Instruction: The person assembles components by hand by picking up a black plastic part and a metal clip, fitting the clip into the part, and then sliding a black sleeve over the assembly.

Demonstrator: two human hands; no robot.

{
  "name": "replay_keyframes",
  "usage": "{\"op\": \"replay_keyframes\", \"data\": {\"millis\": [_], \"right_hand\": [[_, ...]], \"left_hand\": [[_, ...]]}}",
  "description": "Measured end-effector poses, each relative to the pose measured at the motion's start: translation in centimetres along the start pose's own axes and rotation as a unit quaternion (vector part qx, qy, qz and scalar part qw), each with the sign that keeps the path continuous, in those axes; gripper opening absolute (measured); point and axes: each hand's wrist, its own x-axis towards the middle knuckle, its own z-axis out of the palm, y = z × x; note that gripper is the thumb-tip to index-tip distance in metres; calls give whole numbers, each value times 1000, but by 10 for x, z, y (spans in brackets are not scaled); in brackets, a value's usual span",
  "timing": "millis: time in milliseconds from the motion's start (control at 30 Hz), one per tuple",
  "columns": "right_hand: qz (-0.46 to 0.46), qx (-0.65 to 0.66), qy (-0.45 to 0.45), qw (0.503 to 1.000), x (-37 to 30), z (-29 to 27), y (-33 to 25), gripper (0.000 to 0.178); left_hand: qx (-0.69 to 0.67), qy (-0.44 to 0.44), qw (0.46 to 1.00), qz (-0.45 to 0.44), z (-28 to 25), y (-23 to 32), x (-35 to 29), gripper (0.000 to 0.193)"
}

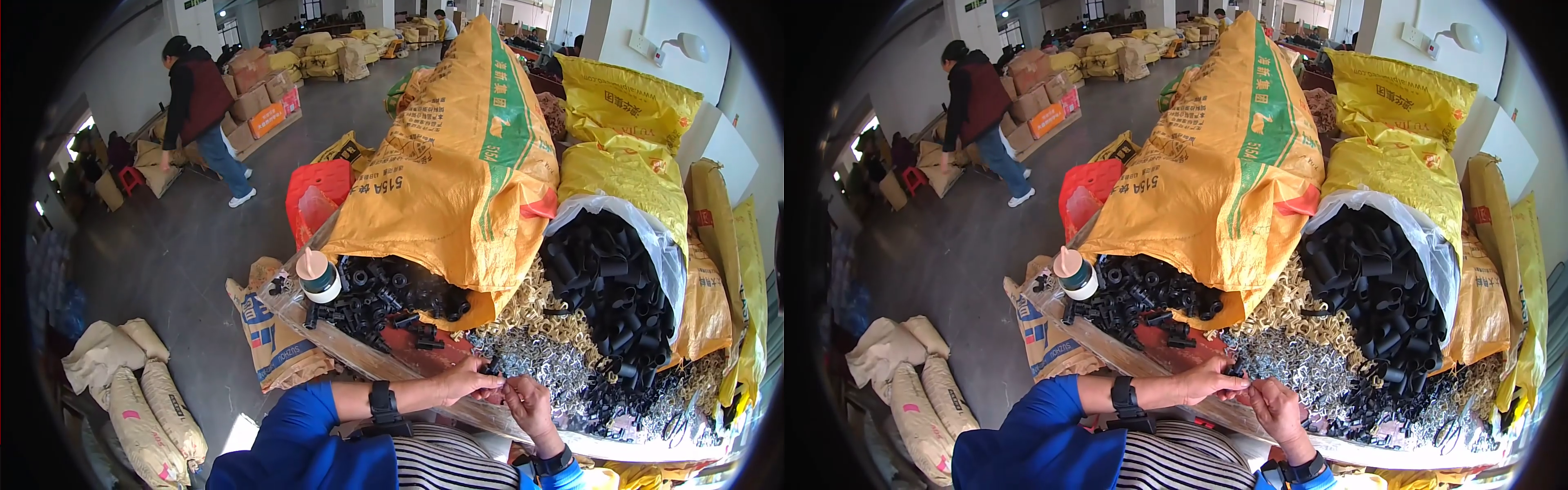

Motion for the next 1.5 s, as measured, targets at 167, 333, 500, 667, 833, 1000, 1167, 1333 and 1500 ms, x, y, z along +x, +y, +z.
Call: {"op": "replay_keyframes", "data": {"millis": [167, 333, 500, 667, 833, 1000, 1167, 1333, 1500], "right_hand": [[38, 16, -3, 999, -2, 0, -3, 4], [64, 17, 18, 998, -11, 1, -6, 7], [93, 32, 27, 995, -11, 2, -3, 8], [40, -22, 27, 999, -5, -4, 0, 8], [-9, -57, 53, 997, 0, -3, 2, 13], [-41, -137, 48, 989, -2, -4, -1, 16], [-96, -162, 32, 982, -6, 1, -3, 18], [-84, -148, -3, 985, -5, 0, -5, 17], [-32, -128, -46, 990, 0, -2, -9, 14]], "left_hand": [[-3, 4, 1000, -1, -1, -7, 2, 11], [-12, 5, 1000, -21, 6, -10, -1, 12], [-127, -8, 989, -77, 6, -6, -3, 21], [-184, -72, 979, -50, -3, 10, -7, 30], [-139, -55, 987, -60, -3, 9, -5, 26], [-121, -58, 989, -64, -5, 0, -6, 26], [-118, -69, 988, -67, -7, -8, -9, 28], [-100, -68, 989, -85, -7, -11, -10, 28], [-73, -73, 990, -96, -3, -12, -11, 27]]}}
